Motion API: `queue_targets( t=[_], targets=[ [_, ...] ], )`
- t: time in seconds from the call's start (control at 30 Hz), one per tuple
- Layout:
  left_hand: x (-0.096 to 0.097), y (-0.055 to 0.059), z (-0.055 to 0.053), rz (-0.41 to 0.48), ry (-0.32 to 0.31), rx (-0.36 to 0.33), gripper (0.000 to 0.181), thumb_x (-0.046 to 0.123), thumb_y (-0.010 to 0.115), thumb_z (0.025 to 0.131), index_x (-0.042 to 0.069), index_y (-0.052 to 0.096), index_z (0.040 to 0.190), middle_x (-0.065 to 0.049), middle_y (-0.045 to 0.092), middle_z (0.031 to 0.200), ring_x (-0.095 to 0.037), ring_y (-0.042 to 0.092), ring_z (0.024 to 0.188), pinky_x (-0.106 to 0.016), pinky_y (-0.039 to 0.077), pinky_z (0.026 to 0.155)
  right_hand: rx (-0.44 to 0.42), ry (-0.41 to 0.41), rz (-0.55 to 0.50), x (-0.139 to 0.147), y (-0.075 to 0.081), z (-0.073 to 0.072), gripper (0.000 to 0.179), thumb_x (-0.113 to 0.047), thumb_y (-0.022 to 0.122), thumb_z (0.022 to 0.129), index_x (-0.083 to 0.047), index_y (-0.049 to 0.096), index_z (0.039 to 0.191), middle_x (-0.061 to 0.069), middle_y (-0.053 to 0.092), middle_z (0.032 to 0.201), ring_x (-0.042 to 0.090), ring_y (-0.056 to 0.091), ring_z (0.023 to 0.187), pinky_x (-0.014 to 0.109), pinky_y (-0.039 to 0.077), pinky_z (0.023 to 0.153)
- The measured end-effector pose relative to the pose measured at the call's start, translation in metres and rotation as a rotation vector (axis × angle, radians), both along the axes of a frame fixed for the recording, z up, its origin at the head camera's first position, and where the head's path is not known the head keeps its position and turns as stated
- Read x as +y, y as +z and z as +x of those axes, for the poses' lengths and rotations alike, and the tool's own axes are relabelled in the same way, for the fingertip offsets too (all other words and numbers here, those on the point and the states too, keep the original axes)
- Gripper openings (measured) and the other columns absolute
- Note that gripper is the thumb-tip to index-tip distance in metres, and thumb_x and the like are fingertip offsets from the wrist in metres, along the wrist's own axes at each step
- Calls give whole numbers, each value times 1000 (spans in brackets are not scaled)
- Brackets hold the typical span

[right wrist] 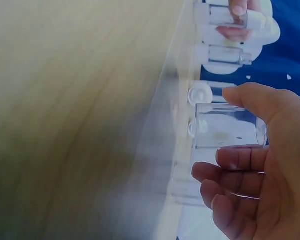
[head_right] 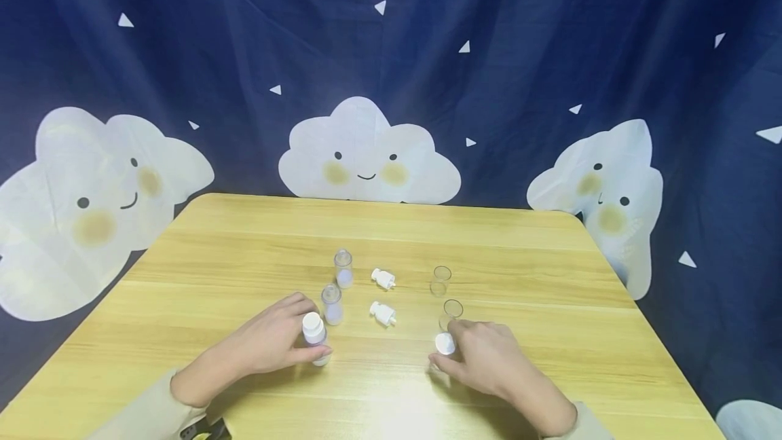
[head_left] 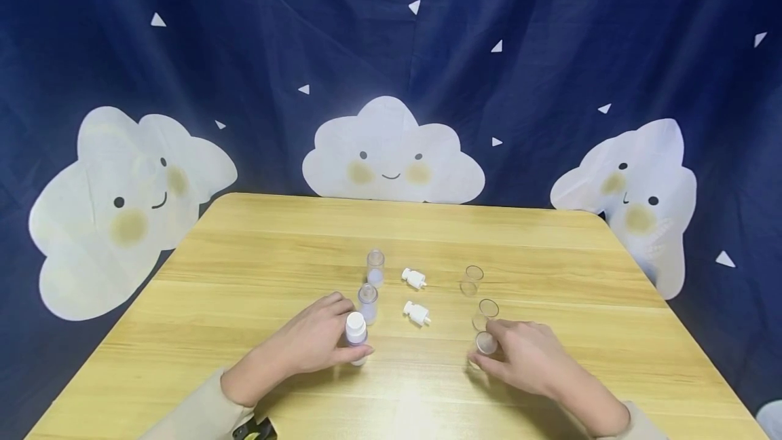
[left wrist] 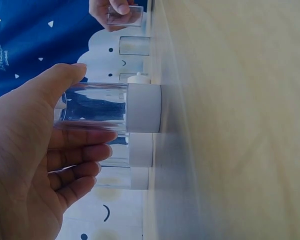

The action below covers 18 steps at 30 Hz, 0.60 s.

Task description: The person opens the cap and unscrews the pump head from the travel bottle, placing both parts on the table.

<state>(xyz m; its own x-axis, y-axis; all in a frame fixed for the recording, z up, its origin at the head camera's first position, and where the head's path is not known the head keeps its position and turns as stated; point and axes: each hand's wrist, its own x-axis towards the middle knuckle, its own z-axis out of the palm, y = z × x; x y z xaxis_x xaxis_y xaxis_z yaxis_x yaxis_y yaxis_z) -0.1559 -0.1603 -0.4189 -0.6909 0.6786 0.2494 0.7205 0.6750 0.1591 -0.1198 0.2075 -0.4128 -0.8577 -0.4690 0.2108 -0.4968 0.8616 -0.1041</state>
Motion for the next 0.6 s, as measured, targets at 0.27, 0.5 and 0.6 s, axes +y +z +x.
queue_targets(
  t=[0.27, 0.5, 0.6],
  targets=[
    [0, 0, 0, -1, 4, -25, 55, 66, 54, 89, 13, 69, 92, -4, 65, 104, -16, 55, 99, -36, 48, 94, -42, -38, 18, 15, -1, -2, 37, -60, 65, 86, -28, 47, 76, -22, 43, 66, -1, 39, 54, 23, 34, 49],
    [0, -1, -1, 7, -13, -12, 50, 64, 57, 89, 16, 68, 88, -1, 65, 101, -14, 55, 97, -34, 48, 93, -73, -52, 37, 24, -4, -2, 38, -58, 64, 87, -28, 44, 74, -20, 38, 64, 0, 38, 56, 25, 35, 51],
    [0, 0, 0, 4, -10, -13, 51, 65, 56, 89, 15, 68, 89, -2, 65, 102, -15, 55, 97, -34, 48, 93, -94, -56, 43, 26, -5, -2, 39, -59, 63, 87, -29, 42, 75, -20, 37, 64, 1, 38, 57, 26, 34, 52]
  ],
)
